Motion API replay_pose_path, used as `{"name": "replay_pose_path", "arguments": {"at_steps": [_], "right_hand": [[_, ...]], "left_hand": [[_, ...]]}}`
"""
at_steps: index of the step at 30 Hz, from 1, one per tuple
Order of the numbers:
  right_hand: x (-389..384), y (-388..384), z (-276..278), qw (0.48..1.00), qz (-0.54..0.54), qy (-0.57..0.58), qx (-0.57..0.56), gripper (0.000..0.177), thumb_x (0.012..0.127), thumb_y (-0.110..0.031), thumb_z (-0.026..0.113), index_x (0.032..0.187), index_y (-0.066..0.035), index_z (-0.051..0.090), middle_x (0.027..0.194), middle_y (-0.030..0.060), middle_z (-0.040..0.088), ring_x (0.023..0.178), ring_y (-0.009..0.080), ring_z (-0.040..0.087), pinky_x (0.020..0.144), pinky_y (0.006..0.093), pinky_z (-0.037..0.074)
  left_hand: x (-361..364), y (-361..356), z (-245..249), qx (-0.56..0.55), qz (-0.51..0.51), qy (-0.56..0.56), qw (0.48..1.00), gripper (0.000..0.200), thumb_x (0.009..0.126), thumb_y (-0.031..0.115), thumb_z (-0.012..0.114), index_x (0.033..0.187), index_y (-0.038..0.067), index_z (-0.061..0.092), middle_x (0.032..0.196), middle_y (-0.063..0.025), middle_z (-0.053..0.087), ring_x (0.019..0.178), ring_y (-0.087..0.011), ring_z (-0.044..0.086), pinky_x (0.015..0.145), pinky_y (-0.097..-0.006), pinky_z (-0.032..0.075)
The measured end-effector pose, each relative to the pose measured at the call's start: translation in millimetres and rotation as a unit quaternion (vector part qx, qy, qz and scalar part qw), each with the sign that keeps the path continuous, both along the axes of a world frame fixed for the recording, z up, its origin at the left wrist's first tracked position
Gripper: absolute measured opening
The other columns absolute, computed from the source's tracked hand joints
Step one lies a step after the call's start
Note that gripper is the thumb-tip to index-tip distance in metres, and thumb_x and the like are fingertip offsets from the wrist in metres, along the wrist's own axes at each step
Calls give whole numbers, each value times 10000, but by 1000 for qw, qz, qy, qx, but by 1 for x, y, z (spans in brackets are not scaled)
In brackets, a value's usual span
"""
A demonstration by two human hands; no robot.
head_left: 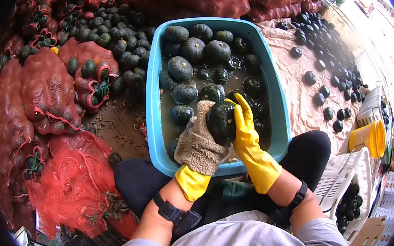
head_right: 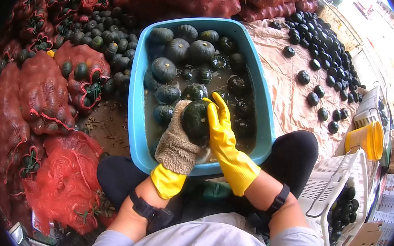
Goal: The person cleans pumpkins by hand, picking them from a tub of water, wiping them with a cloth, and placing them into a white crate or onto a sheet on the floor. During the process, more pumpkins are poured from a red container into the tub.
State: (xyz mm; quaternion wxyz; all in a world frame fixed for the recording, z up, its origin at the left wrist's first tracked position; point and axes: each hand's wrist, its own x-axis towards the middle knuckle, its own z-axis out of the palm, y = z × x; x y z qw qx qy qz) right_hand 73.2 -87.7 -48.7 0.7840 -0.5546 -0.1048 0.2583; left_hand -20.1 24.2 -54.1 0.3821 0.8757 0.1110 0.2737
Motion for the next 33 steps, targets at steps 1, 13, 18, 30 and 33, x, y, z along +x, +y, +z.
{"name": "replay_pose_path", "arguments": {"at_steps": [1, 13, 18, 30, 33], "right_hand": [[7, -5, -3, 994, 23, -69, -77, 500, 1080, -233, 670, 1545, -96, 546, 1358, 96, 685, 1214, 187, 636, 1048, 318, 510], [5, -14, -3, 962, 150, -101, -204, 785, 924, -372, 849, 1547, -53, 493, 1397, 199, 634, 1309, 310, 627, 1104, 420, 517], [11, -28, 31, 842, 201, -459, -202, 853, 780, -137, 919, 1531, -90, 518, 1413, 204, 625, 1337, 350, 597, 1147, 445, 477], [-10, -22, -25, 893, -15, -389, -226, 580, 1066, -237, 673, 1584, -71, 473, 1558, 269, 474, 1389, 401, 522, 1191, 468, 414], [-29, -20, 3, 931, 41, -283, -226, 895, 911, -390, 868, 1617, -69, 421, 1598, 252, 438, 1471, 386, 465, 1240, 462, 379]], "left_hand": [[0, 2, 3, -23, -2, -13, 1000, 803, 711, 336, 944, 1401, 124, 590, 1234, -165, 732, 1156, -363, 719, 1005, -449, 575], [9, 4, 3, -155, 84, -54, 983, 601, 787, 264, 909, 1327, 133, 680, 1299, -115, 696, 1238, -263, 677, 1079, -402, 545], [-1, 21, 60, -166, -73, -33, 983, 616, 679, 196, 958, 1241, 94, 727, 1123, -107, 792, 1090, -248, 766, 1018, -375, 587], [6, -12, 31, -153, 48, -18, 987, 646, 749, 198, 909, 1313, 96, 610, 1215, -121, 753, 1158, -332, 720, 1034, -404, 556], [5, -7, 34, -142, 25, -27, 989, 562, 775, 220, 901, 1243, 83, 621, 1163, -126, 760, 1101, -343, 734, 990, -407, 573]]}}
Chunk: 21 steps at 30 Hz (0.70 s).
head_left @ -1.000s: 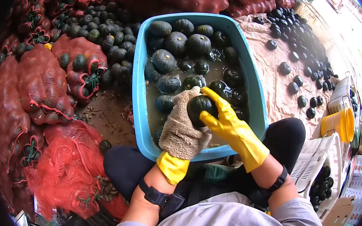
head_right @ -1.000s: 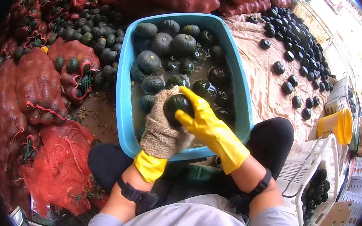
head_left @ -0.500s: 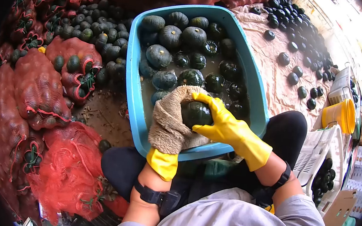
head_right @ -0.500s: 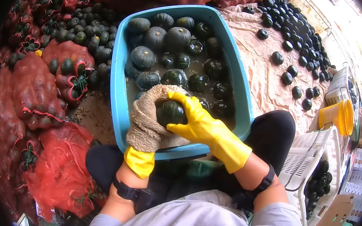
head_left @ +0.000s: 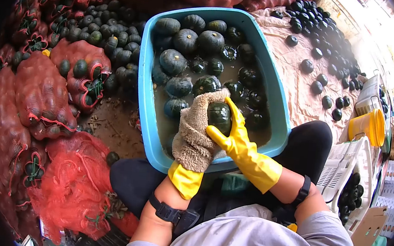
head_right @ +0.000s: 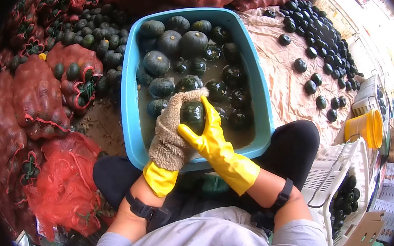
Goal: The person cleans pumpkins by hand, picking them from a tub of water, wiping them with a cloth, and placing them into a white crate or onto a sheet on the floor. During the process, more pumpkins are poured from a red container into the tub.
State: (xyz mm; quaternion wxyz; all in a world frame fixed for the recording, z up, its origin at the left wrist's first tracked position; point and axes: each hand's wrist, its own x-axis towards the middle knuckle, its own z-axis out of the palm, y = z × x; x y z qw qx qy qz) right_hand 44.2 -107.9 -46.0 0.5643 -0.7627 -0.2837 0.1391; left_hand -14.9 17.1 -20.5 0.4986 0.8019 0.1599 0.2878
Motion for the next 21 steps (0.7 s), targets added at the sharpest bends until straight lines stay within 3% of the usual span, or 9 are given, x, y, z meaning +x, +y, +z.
{"name": "replay_pose_path", "arguments": {"at_steps": [2, 5, 6, 8, 10, 12, 14, 20, 21], "right_hand": [[8, -7, 13, 958, 64, 276, 51, 765, 988, -356, 787, 1607, -63, 446, 1555, 179, 540, 1435, 299, 529, 1227, 447, 399], [14, -14, 21, 810, 163, 507, 245, 642, 1070, -412, 626, 1586, -58, 488, 1554, 155, 578, 1436, 290, 559, 1253, 464, 392], [18, -16, 10, 749, 129, 596, 259, 722, 1047, -485, 630, 1601, -52, 468, 1591, 159, 552, 1484, 318, 517, 1289, 484, 346], [24, -18, -3, 701, 131, 646, 273, 807, 1025, -552, 626, 1628, -52, 433, 1631, 159, 513, 1519, 321, 477, 1314, 493, 301], [27, -18, -9, 706, 160, 629, 283, 838, 1017, -574, 627, 1641, -57, 416, 1647, 154, 493, 1531, 316, 462, 1319, 495, 288], [26, -17, -10, 711, 171, 621, 284, 856, 1014, -586, 626, 1650, -59, 403, 1662, 153, 474, 1543, 312, 447, 1325, 496, 274], [23, -17, -7, 716, 163, 620, 277, 860, 1018, -589, 623, 1656, -59, 394, 1675, 155, 456, 1554, 311, 431, 1331, 493, 258], [27, -17, -10, 719, 152, 627, 258, 760, 1064, -494, 613, 1644, -47, 410, 1674, 162, 455, 1560, 303, 420, 1329, 485, 260], [28, -15, -9, 712, 157, 627, 275, 699, 1065, -440, 636, 1606, -37, 453, 1614, 165, 513, 1501, 309, 481, 1299, 489, 315]], "left_hand": [[-4, 8, -3, -24, -8, 1, 1000, 509, 793, 234, 895, 1196, 73, 629, 1128, -129, 766, 1062, -350, 744, 962, -410, 585], [0, 16, -37, -145, 21, 0, 989, 460, 812, 248, 890, 1147, 63, 635, 1084, -123, 773, 1025, -341, 757, 933, -407, 595], [1, 18, -39, -164, 36, -6, 986, 407, 849, 255, 849, 1139, 54, 645, 1077, -120, 777, 1015, -315, 761, 930, -399, 598], [3, 21, -42, -203, 66, -20, 977, 322, 922, 268, 768, 1121, 36, 664, 1064, -115, 784, 996, -263, 768, 924, -382, 604], [11, 24, -45, -335, 91, -32, 937, 329, 1031, 335, 631, 1075, 18, 712, 1044, -129, 786, 964, -253, 762, 927, -380, 608], [12, 22, -22, -500, 112, -46, 858, 434, 1085, 390, 557, 1041, 0, 743, 1044, -145, 791, 946, -256, 757, 930, -381, 608], [13, 21, -12, -605, 121, -47, 786, 432, 1084, 385, 556, 1060, -3, 744, 1046, -149, 794, 954, -266, 758, 938, -388, 603], [15, 23, -18, -580, 115, -21, 806, 461, 1058, 412, 586, 1075, -22, 743, 1090, -153, 797, 974, -273, 759, 967, -398, 595], [15, 24, -20, -586, 118, -23, 801, 441, 1053, 404, 602, 1086, -14, 739, 1080, -156, 794, 966, -271, 759, 956, -403, 595]]}}
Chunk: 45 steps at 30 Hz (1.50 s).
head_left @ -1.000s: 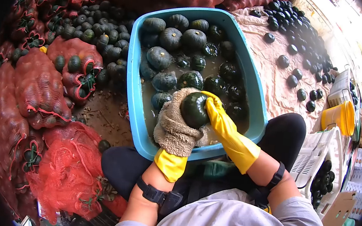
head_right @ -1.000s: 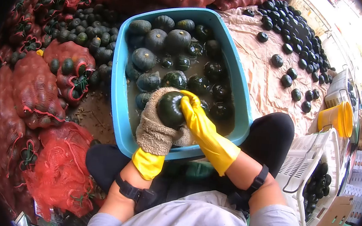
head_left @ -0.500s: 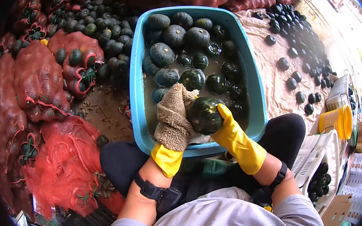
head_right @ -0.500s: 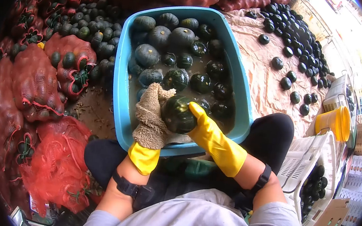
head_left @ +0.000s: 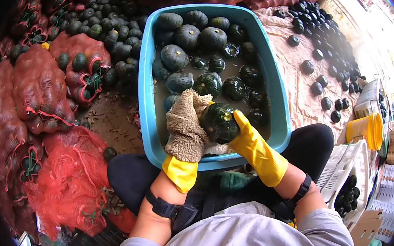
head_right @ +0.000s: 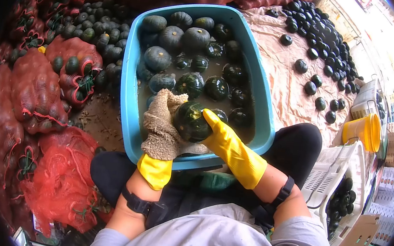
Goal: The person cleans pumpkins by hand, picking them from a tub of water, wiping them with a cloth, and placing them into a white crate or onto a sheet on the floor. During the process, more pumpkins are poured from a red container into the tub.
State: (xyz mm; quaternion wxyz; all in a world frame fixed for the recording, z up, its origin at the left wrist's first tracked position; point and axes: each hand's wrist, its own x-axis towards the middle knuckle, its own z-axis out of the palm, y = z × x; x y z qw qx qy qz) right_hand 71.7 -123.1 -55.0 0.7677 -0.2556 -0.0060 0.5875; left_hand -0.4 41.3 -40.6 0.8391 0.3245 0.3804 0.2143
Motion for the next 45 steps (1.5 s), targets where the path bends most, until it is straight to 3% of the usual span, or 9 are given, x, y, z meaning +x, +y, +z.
{"name": "replay_pose_path", "arguments": {"at_steps": [2, 3, 7, 17, 28, 34, 35, 43, 45], "right_hand": [[1, 1, 2, 999, -14, 13, 35, 578, 1067, -333, 682, 1529, -17, 540, 1493, 172, 627, 1382, 321, 603, 1238, 498, 425], [2, -2, 2, 998, -36, -53, -6, 606, 1057, -369, 684, 1538, -31, 537, 1480, 162, 637, 1363, 309, 614, 1225, 478, 435], [14, -6, 3, 980, -127, -140, -65, 509, 1029, -372, 708, 1428, -61, 644, 1291, 107, 733, 1158, 259, 711, 1039, 418, 564], [49, 110, 59, 962, -26, -270, -29, 664, 981, -324, 765, 1530, -53, 508, 1457, 135, 594, 1313, 332, 583, 1112, 478, 491], [-179, 201, 227, 940, 131, -183, 257, 885, 928, -272, 828, 1643, -43, 359, 1639, 165, 442, 1483, 413, 443, 1193, 544, 411], [-303, 122, 287, 724, 209, -558, 349, 804, 1019, -282, 713, 1669, -37, 309, 1705, 161, 361, 1555, 324, 377, 1260, 496, 321], [-285, 130, 283, 719, 250, -541, 356, 888, 1004, -212, 736, 1716, -60, 228, 1753, 165, 280, 1610, 347, 282, 1305, 501, 243], [-130, 133, 191, 782, 161, -588, 130, 387, 1132, -198, 538, 1423, 49, 601, 1484, 175, 597, 1364, 272, 593, 1163, 368, 472], [-45, 122, 143, 672, 71, -733, 74, 302, 1110, -146, 553, 1335, 24, 660, 1392, 152, 641, 1292, 256, 621, 1073, 345, 516]], "left_hand": [[0, 2, -2, -14, 7, -2, 1000, 404, 1043, 389, 635, 1109, 2, 732, 1060, -162, 787, 948, -267, 757, 935, -412, 595], [-2, -2, -1, 212, -24, 57, 975, 356, 1034, 359, 650, 1107, 19, 727, 1040, -159, 776, 938, -282, 752, 916, -423, 592], [-30, -12, 23, 705, -38, 143, 694, 208, 971, 251, 683, 1080, 74, 677, 989, -177, 701, 918, -383, 705, 840, -500, 567], [-63, -49, -5, 676, -96, 278, 676, 243, 988, 235, 639, 1150, 57, 667, 1032, -194, 697, 935, -376, 706, 833, -496, 578], [-80, -47, -9, 661, -90, 378, 642, 293, 1006, 216, 592, 1228, 37, 656, 1079, -214, 693, 953, -368, 706, 825, -491, 590], [-75, -43, -13, 656, -98, 412, 625, 323, 1016, 206, 566, 1270, 26, 650, 1105, -224, 691, 963, -364, 707, 821, -489, 596], [-75, -41, -13, 654, -99, 418, 623, 328, 1018, 205, 561, 1277, 25, 649, 1109, -226, 690, 965, -363, 707, 820, -488, 597], [-66, -44, -13, 638, -112, 464, 604, 371, 1031, 191, 527, 1334, 10, 641, 1144, -240, 687, 978, -358, 707, 814, -485, 606], [-63, -46, -9, 643, -122, 483, 582, 382, 1034, 188, 518, 1348, 7, 639, 1152, -244, 686, 982, -356, 707, 813, -484, 608]]}}
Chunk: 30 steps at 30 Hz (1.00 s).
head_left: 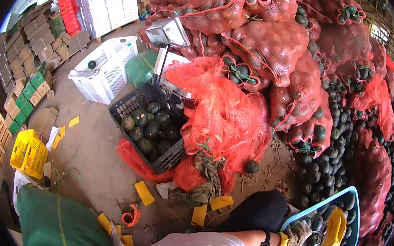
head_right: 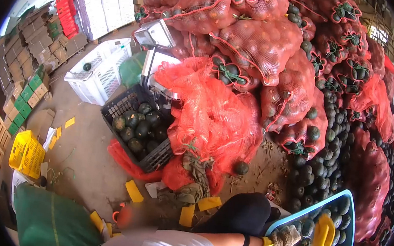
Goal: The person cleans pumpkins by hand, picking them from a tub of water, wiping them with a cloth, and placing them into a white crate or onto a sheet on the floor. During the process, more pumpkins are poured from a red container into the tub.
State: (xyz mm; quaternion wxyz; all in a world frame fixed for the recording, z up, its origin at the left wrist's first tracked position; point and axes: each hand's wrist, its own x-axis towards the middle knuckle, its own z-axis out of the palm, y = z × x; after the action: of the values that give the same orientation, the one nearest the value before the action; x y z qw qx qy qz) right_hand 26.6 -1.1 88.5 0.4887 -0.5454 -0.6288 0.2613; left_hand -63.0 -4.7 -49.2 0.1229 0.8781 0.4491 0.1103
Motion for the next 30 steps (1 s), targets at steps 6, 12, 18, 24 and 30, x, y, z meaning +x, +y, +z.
{"name": "replay_pose_path", "arguments": {"at_steps": [6, 12, 18, 24, 30], "right_hand": [[164, -101, -118, 866, -150, -337, -338, 373, 1076, -287, 615, 1321, -9, 659, 1257, 162, 692, 1144, 283, 676, 971, 410, 546], [128, -124, -163, 758, 18, -493, -428, 458, 1061, -315, 654, 1407, -18, 606, 1333, 170, 675, 1204, 283, 668, 1034, 418, 524], [130, -126, -142, 659, 75, -507, -550, 564, 1046, -343, 692, 1492, -27, 552, 1409, 178, 659, 1264, 284, 660, 1097, 425, 501], [209, -157, -192, 842, -133, 33, -523, 708, 949, -410, 833, 1488, -48, 551, 1300, 137, 725, 1149, 263, 727, 985, 404, 568], [95, -122, -92, 889, -220, 312, -254, 698, 972, -333, 826, 1546, -102, 502, 1528, 138, 565, 1438, 261, 537, 1201, 439, 422]], "left_hand": [[64, 38, -42, -103, 32, 41, 993, 324, 1019, 186, 521, 1303, 79, 634, 1130, -215, 664, 1011, -343, 700, 794, -501, 578], [28, 8, 0, -65, 29, -99, 993, 343, 938, 238, 602, 1254, 116, 652, 1181, -199, 650, 1047, -349, 682, 829, -496, 573], [7, 31, 18, -52, -81, -181, 979, 238, 852, 283, 697, 1034, 129, 698, 1071, -176, 682, 1027, -383, 673, 873, -503, 561], [39, 44, -18, -92, -142, -195, 966, 156, 948, 206, 687, 1030, 84, 738, 995, -140, 746, 957, -372, 718, 836, -494, 583], [60, 26, 22, -232, -176, -290, 912, 256, 1004, 286, 715, 1105, 52, 688, 1034, -111, 748, 905, -262, 727, 823, -412, 588]]}}
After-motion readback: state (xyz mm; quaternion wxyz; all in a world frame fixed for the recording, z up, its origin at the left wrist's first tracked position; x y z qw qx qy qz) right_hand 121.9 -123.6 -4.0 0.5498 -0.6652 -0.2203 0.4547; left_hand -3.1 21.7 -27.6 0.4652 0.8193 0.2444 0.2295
